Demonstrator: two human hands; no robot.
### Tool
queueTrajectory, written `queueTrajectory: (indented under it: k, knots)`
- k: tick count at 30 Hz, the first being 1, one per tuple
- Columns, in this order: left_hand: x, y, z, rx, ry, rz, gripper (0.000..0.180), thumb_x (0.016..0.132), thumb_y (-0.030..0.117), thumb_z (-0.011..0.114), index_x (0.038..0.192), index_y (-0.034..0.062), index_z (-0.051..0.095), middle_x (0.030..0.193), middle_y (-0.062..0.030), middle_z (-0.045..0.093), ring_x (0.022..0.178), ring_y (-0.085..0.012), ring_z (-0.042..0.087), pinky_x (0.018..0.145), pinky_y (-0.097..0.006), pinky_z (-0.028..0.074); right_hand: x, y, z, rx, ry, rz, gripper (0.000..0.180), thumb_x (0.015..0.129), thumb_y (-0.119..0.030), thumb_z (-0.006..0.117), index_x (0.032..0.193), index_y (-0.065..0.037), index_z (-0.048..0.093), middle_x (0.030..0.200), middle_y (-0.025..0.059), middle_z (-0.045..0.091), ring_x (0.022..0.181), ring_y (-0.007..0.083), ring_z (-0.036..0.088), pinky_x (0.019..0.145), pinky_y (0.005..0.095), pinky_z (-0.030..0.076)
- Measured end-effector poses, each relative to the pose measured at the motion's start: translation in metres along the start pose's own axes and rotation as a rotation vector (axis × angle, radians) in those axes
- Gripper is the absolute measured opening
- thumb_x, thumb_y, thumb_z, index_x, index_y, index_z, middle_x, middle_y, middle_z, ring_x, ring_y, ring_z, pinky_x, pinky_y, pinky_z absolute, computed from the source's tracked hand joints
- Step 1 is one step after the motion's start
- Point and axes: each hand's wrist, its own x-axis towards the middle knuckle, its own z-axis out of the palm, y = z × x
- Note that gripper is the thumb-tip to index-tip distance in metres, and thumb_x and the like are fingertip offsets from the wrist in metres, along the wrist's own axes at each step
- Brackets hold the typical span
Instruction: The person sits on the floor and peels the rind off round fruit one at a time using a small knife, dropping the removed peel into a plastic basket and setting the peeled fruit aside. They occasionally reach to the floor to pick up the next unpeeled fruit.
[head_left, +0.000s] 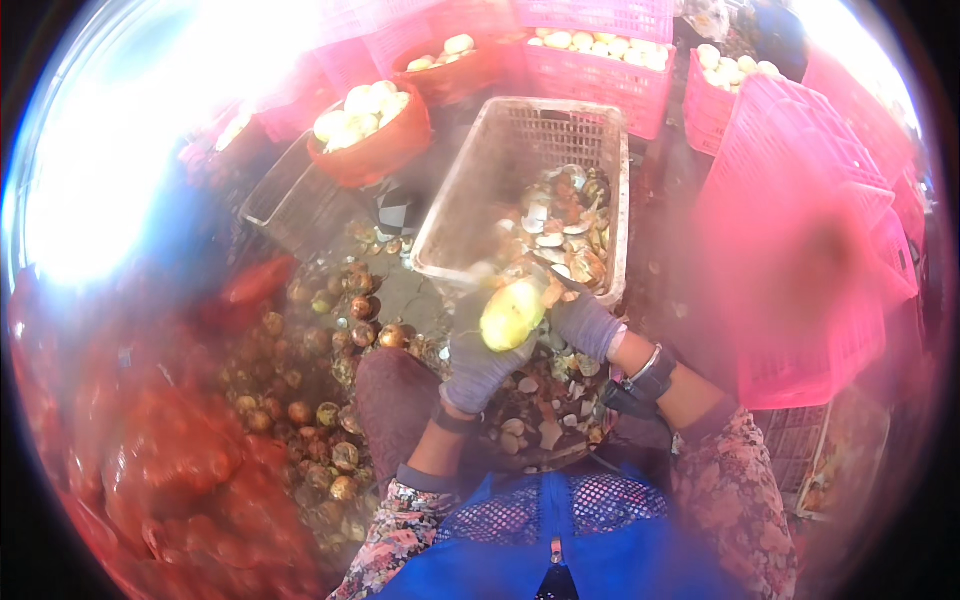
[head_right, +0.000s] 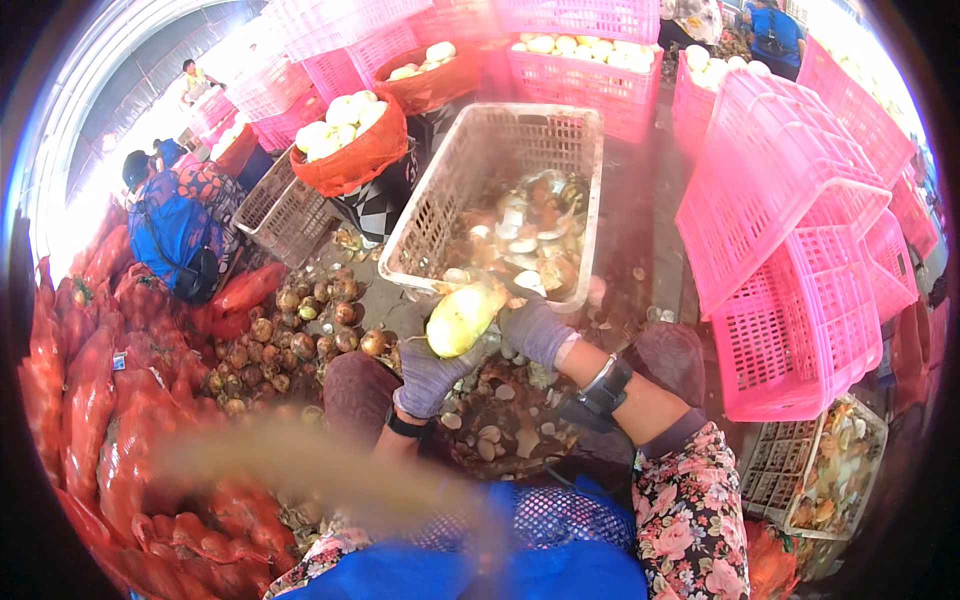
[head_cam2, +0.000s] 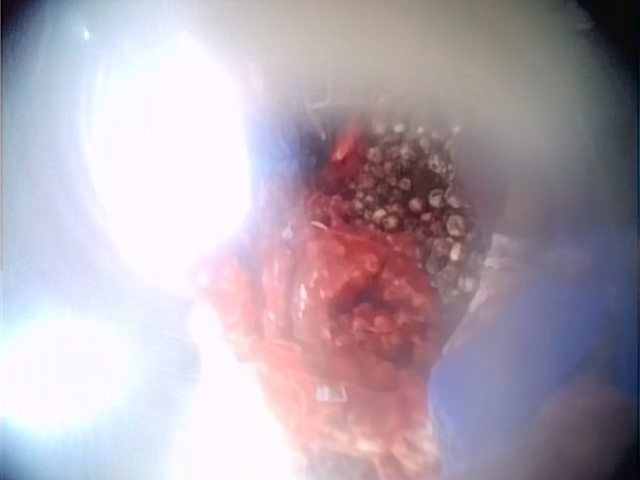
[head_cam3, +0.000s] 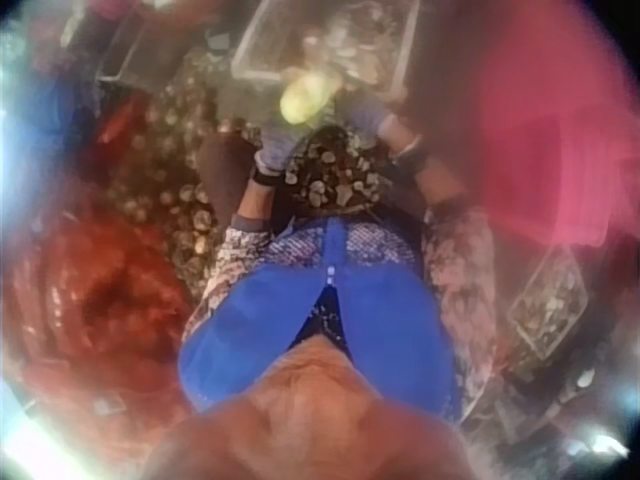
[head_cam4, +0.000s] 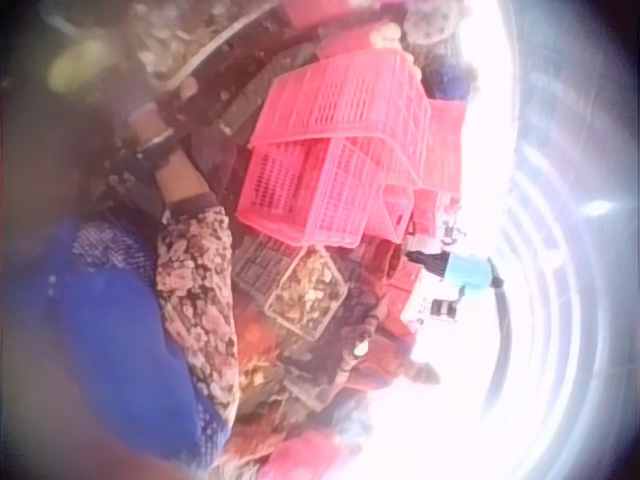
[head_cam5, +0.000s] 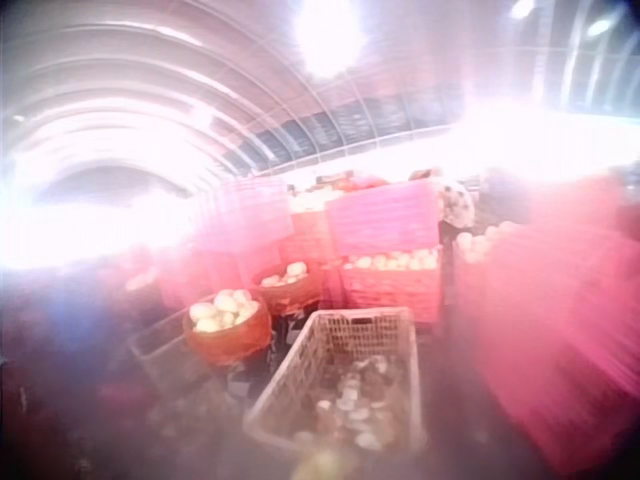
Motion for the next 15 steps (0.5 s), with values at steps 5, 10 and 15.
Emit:
queueTrajectory:
  k: [5, 10, 15]
  knots:
    - [0.001, -0.001, -0.002, 0.119, -0.065, 0.071, 0.074, 0.063, 0.011, 0.085, 0.121, 0.0035, 0.038, 0.108, -0.0109, 0.058, 0.098, -0.0186, 0.060, 0.084, -0.030, 0.053, -0.004, 0.001, -0.002, 0.292, 0.270, -0.010, 0.049, 0.075, -0.005, 0.062, 0.123, 0.005, 0.051, 0.118, 0.0130, 0.057, 0.105, 0.0194, 0.058, 0.093, 0.0303, 0.046]
    - [0.004, -0.003, -0.004, -0.179, -0.019, -0.145, 0.060, 0.068, 0.010, 0.080, 0.118, -0.0003, 0.049, 0.108, -0.0114, 0.058, 0.099, -0.0213, 0.059, 0.084, -0.031, 0.050, -0.004, -0.011, 0.011, 0.987, 0.610, -0.094, 0.060, 0.083, -0.003, 0.059, 0.138, -0.009, 0.038, 0.122, 0.0141, 0.054, 0.103, 0.0260, 0.058, 0.089, 0.0341, 0.049]
    - [-0.001, -0.021, -0.005, -0.128, -0.086, -0.207, 0.067, 0.067, 0.003, 0.082, 0.122, 0.0013, 0.044, 0.114, -0.0108, 0.058, 0.102, -0.0168, 0.059, 0.088, -0.029, 0.052, -0.013, -0.024, -0.009, 0.616, 0.452, 0.079, 0.063, 0.080, 0.005, 0.056, 0.139, -0.006, 0.035, 0.129, 0.0167, 0.051, 0.113, 0.0331, 0.055, 0.092, 0.0366, 0.046]
